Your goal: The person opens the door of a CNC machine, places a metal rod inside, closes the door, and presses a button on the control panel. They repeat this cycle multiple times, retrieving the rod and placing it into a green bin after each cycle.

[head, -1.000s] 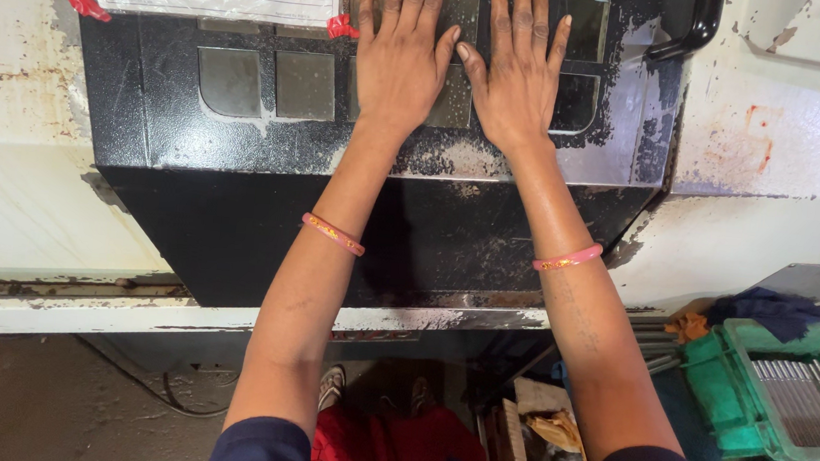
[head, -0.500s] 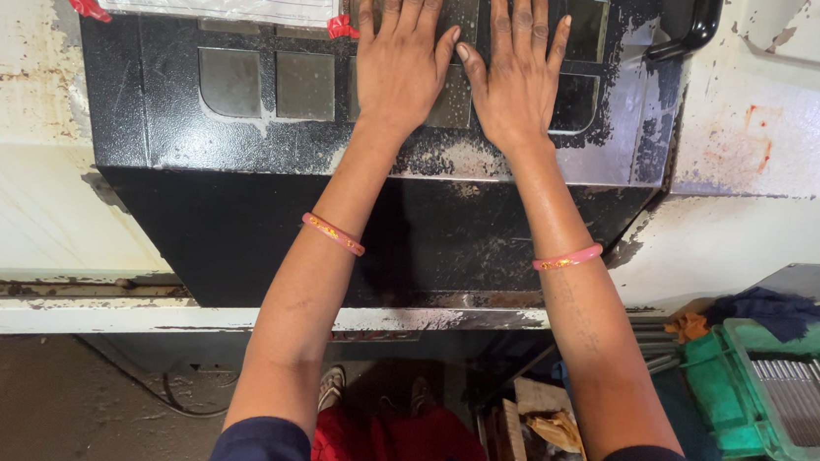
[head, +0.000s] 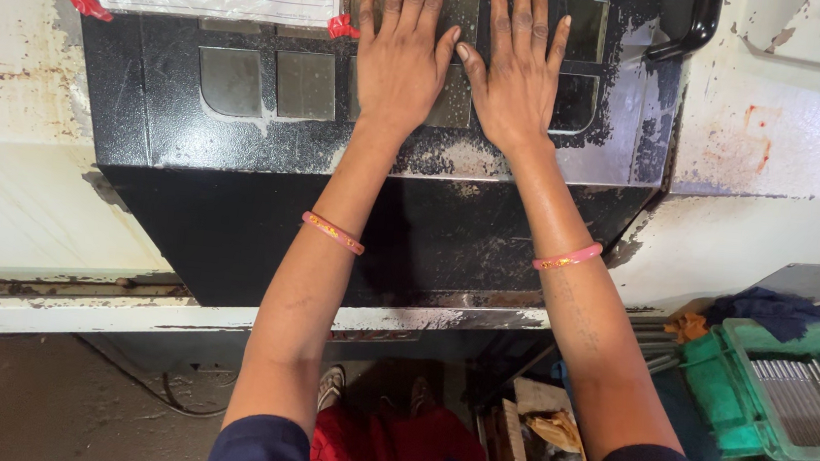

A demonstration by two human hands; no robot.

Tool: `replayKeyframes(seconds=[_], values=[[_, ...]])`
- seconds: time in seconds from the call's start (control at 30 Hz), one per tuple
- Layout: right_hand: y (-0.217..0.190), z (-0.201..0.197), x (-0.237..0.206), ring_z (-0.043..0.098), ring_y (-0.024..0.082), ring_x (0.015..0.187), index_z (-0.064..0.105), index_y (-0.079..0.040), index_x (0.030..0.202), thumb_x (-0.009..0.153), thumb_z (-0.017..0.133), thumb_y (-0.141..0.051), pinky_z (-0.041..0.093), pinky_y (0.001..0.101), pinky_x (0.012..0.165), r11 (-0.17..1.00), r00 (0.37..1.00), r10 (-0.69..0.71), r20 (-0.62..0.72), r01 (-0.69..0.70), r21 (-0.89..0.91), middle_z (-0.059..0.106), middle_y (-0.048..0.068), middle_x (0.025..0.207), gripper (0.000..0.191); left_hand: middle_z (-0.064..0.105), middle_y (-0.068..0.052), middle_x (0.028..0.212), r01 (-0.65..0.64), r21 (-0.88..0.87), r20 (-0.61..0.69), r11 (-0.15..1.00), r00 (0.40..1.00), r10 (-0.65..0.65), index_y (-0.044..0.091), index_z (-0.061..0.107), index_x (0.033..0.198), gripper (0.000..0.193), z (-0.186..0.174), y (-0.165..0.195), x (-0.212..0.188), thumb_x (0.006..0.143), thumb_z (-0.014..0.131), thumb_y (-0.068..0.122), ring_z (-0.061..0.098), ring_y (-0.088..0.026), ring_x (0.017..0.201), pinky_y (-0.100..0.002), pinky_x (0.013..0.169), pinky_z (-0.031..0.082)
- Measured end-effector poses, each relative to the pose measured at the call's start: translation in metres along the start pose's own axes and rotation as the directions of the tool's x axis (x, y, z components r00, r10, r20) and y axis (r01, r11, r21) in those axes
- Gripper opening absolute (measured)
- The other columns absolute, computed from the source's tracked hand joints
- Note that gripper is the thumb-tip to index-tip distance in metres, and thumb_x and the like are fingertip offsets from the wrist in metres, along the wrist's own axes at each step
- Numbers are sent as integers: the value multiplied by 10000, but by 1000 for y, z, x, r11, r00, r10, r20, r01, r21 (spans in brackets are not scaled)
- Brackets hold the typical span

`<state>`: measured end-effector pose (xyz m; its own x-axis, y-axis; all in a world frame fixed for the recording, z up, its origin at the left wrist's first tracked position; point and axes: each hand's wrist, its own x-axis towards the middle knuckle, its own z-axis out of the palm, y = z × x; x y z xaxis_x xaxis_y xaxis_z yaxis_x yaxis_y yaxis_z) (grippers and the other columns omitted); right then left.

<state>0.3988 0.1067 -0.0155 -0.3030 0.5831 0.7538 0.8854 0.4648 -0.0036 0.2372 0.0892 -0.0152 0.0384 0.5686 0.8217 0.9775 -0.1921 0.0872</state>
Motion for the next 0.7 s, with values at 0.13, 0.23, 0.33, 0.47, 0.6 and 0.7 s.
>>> replayKeyframes(seconds=[0.13,0.23,0.33,0.47,0.6,0.7], values=[[-1,0,1,114,346,1603,225,-93,1672,1135,495,-498,41,608,1289,1000,1000,6,8,-6,-1,163,152,1731,725,295,-61,1686,-7,-1,-16,1000,1000,7,112,300,1632,619,0,0,0,1128,434,445,177,-240,1573,-561,1289,149],[0,-1,0,116,347,1605,227,-93,1673,1134,500,-495,44,608,1292,1000,1000,7,10,-7,0,164,150,1732,725,286,-52,1692,9,0,11,1000,1000,-9,121,292,1635,620,1,0,0,1127,427,450,171,-232,1579,-554,1295,153],[0,0,0,120,355,1604,231,-88,1672,1132,505,-487,51,609,1289,1000,1000,5,8,-5,-4,158,160,1730,725,272,-46,1696,-2,20,-7,1000,1000,2,126,285,1641,622,1,0,0,1132,427,454,164,-232,1578,-566,1295,150],[2,1,1,126,366,1605,234,-83,1675,1136,512,-475,59,610,1290,1000,1000,-11,-11,11,-4,149,171,1732,721,257,-46,1703,6,21,12,1000,1000,-6,125,275,1644,629,0,0,1,1129,425,454,154,-233,1582,-564,1295,153],[2,2,1,130,365,1607,236,-81,1674,1134,514,-476,61,612,1292,1000,1000,-12,-15,12,5,151,167,1733,724,252,-48,1705,8,16,12,1000,1000,-8,123,273,1645,629,0,0,1,1130,423,452,152,-235,1583,-564,1294,159],[2,2,0,133,368,1605,240,-76,1673,1134,516,-474,64,614,1290,1000,1000,-17,-22,17,2,153,171,1731,725,257,-53,1700,4,17,6,1000,1000,-4,118,281,1641,628,0,0,1,1127,426,448,157,-240,1579,-569,1288,159]])
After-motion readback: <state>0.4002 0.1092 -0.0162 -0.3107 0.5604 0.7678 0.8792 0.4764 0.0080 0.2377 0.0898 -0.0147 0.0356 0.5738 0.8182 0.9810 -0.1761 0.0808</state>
